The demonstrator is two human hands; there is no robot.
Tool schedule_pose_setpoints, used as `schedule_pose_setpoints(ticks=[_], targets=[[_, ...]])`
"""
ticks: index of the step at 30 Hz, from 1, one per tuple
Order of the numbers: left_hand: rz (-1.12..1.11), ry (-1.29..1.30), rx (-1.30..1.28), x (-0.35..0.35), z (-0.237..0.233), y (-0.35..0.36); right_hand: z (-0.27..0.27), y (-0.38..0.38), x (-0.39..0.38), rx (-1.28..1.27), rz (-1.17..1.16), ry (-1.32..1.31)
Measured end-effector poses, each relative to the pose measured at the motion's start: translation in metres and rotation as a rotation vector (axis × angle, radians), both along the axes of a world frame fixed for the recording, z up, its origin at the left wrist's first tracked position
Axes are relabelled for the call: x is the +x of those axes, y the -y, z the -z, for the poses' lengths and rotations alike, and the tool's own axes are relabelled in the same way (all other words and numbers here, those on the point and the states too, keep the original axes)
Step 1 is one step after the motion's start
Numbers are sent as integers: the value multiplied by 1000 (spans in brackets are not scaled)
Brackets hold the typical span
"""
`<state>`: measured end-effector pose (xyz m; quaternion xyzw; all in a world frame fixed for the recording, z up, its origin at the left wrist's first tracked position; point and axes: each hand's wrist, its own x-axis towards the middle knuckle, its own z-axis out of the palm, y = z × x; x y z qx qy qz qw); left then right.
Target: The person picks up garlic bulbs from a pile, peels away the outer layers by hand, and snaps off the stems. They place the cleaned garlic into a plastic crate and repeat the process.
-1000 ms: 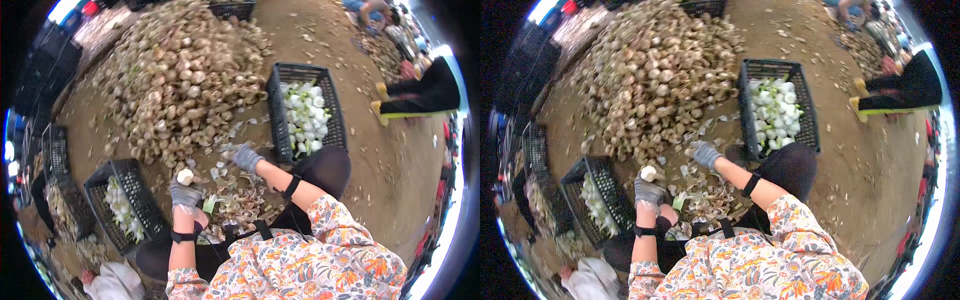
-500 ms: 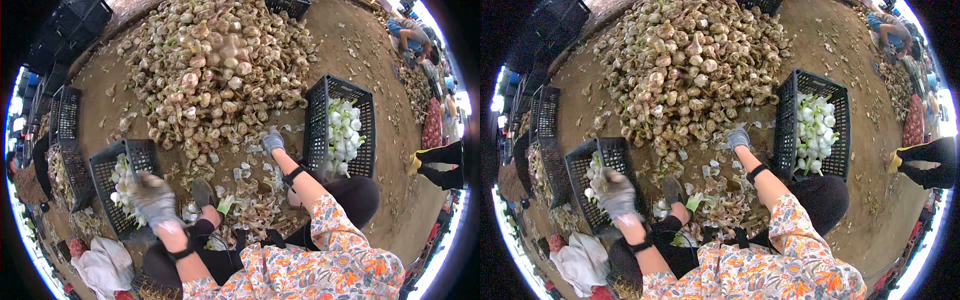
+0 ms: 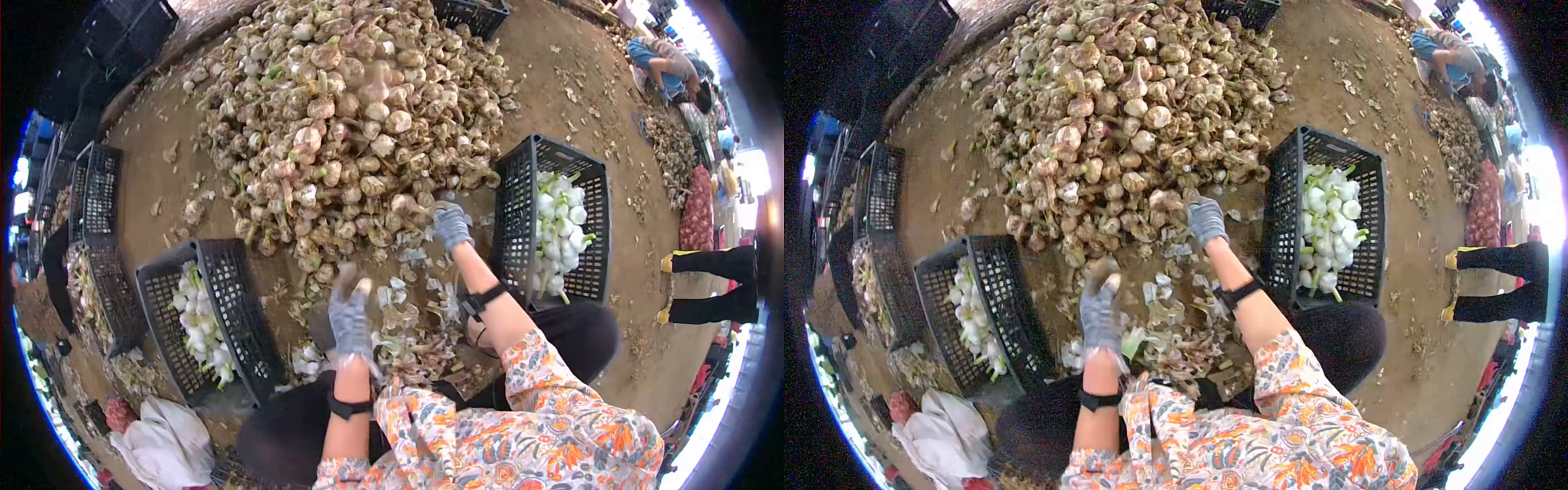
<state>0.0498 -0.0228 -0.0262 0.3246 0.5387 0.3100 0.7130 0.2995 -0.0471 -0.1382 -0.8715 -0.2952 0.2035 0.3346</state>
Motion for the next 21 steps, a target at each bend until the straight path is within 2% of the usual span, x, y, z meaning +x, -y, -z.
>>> schedule_pose_setpoints(ticks=[1,2,3,4,5,6,7,8,10,11,12,14,15,17,18,20,21], targets=[[-11,-1,-10,4,-5,2,-53,12,-10,-33,-21,-87],[92,18,196,9,-11,0,-67,26,-13,45,-14,-404],[199,38,404,13,-17,1,-91,38,-17,85,-98,-487],[199,37,401,15,-23,3,-118,48,-21,129,-183,-567],[290,160,333,18,-30,4,-139,58,-24,133,-179,-565],[384,284,265,21,-43,6,-157,67,-26,147,-326,-453],[492,288,233,21,-58,8,-174,76,-28,162,-467,-330],[504,301,249,22,-62,12,-190,81,-29,173,-460,-312],[512,316,354,23,-66,25,-216,92,-34,203,-331,-633],[503,353,431,27,-77,31,-223,98,-35,317,-405,-513],[513,363,445,29,-83,35,-229,101,-36,294,-485,-118],[536,261,641,31,-94,43,-241,106,-40,396,-496,45],[535,238,648,31,-98,48,-248,110,-38,407,-490,55],[525,213,731,33,-110,51,-261,114,-34,458,46,-695],[512,183,801,35,-118,51,-256,117,-32,511,100,-634],[514,186,758,33,-139,55,-246,121,-29,573,258,-599],[479,191,771,33,-147,55,-246,127,-25,637,323,-770]])
